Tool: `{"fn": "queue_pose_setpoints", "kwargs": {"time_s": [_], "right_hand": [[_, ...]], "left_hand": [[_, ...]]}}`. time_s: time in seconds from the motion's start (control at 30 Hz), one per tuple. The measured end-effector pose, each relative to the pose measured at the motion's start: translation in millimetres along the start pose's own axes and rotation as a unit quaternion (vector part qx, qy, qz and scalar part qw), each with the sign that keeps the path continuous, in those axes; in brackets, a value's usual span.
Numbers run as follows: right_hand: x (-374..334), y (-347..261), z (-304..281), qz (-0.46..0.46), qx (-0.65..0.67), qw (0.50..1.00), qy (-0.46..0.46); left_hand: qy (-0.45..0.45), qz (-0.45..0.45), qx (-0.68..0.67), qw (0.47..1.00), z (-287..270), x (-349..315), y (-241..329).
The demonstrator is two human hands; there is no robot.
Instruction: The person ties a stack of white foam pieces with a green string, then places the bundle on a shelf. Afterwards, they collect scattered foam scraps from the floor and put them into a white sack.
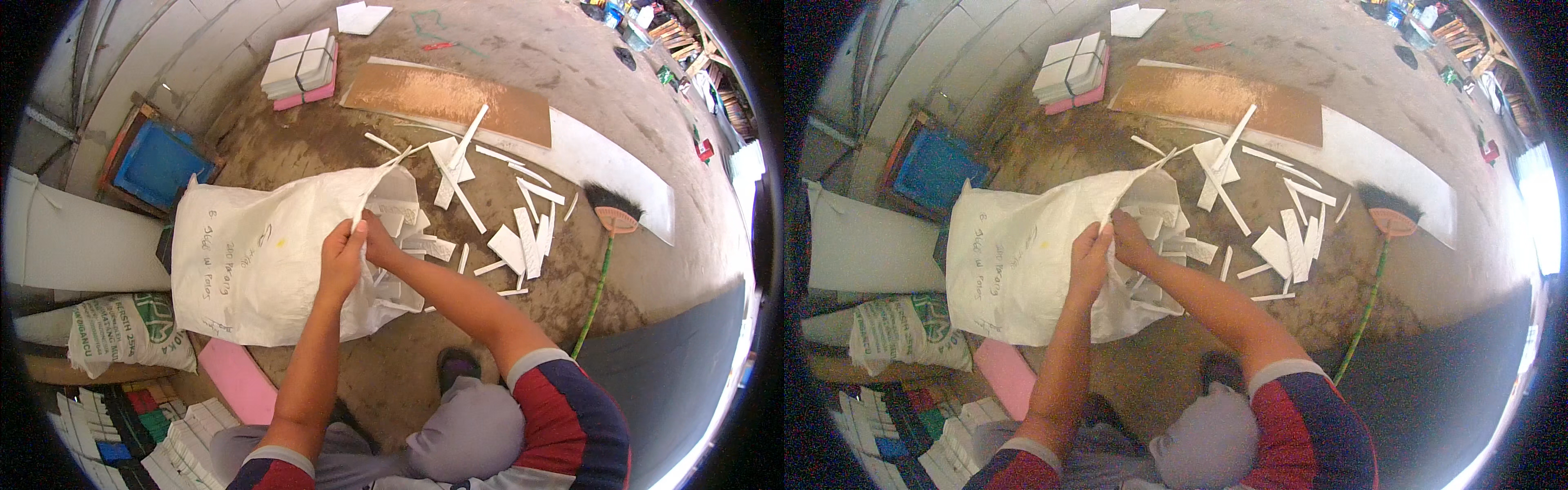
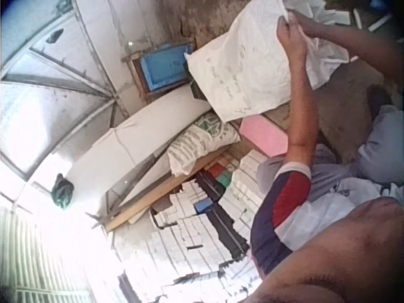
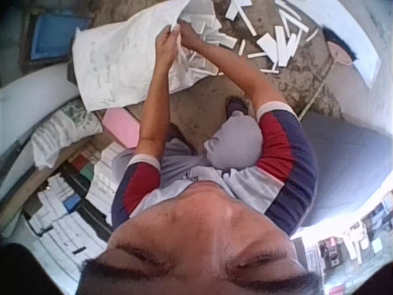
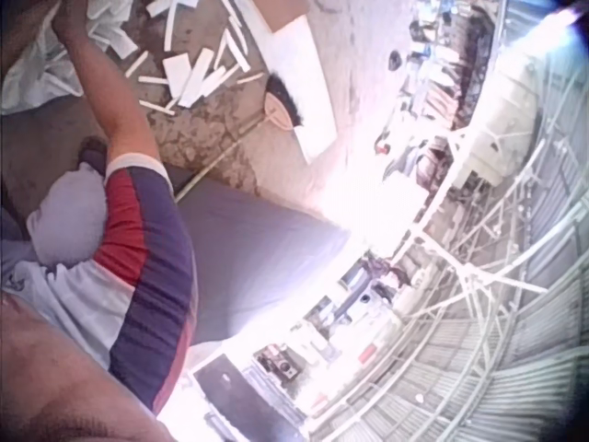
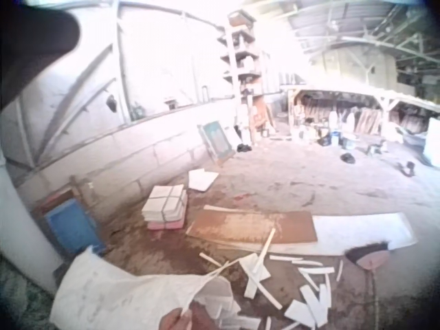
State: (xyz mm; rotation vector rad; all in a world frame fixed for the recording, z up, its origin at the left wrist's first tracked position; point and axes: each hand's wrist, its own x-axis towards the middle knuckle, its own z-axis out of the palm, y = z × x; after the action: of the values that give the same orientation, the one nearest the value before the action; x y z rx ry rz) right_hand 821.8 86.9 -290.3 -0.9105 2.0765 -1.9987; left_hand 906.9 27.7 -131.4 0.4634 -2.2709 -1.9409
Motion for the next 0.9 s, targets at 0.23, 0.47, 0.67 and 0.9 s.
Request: {"fn": "queue_pose_setpoints", "kwargs": {"time_s": [0.23, 0.47, 0.67, 0.9], "right_hand": [[-25.4, 9.2, -116.1, 0.080, -0.274, 0.949, 0.134], [-37.9, 67.0, -165.8, 0.249, -0.519, 0.812, 0.092], [-0.2, 80.2, -164.2, 0.212, -0.392, 0.883, 0.145], [65.8, 90.9, -163.8, 0.321, -0.571, 0.748, 0.103]], "left_hand": [[0.077, 0.006, -0.104, 0.992, -11.6, 14.3, -30.3], [0.059, 0.002, -0.075, 0.995, 7.5, 22.5, -33.2], [0.063, -0.002, -0.088, 0.994, 1.2, 26.7, -47.4], [0.038, -0.033, -0.051, 0.997, 2.6, 19.7, -46.3]]}}
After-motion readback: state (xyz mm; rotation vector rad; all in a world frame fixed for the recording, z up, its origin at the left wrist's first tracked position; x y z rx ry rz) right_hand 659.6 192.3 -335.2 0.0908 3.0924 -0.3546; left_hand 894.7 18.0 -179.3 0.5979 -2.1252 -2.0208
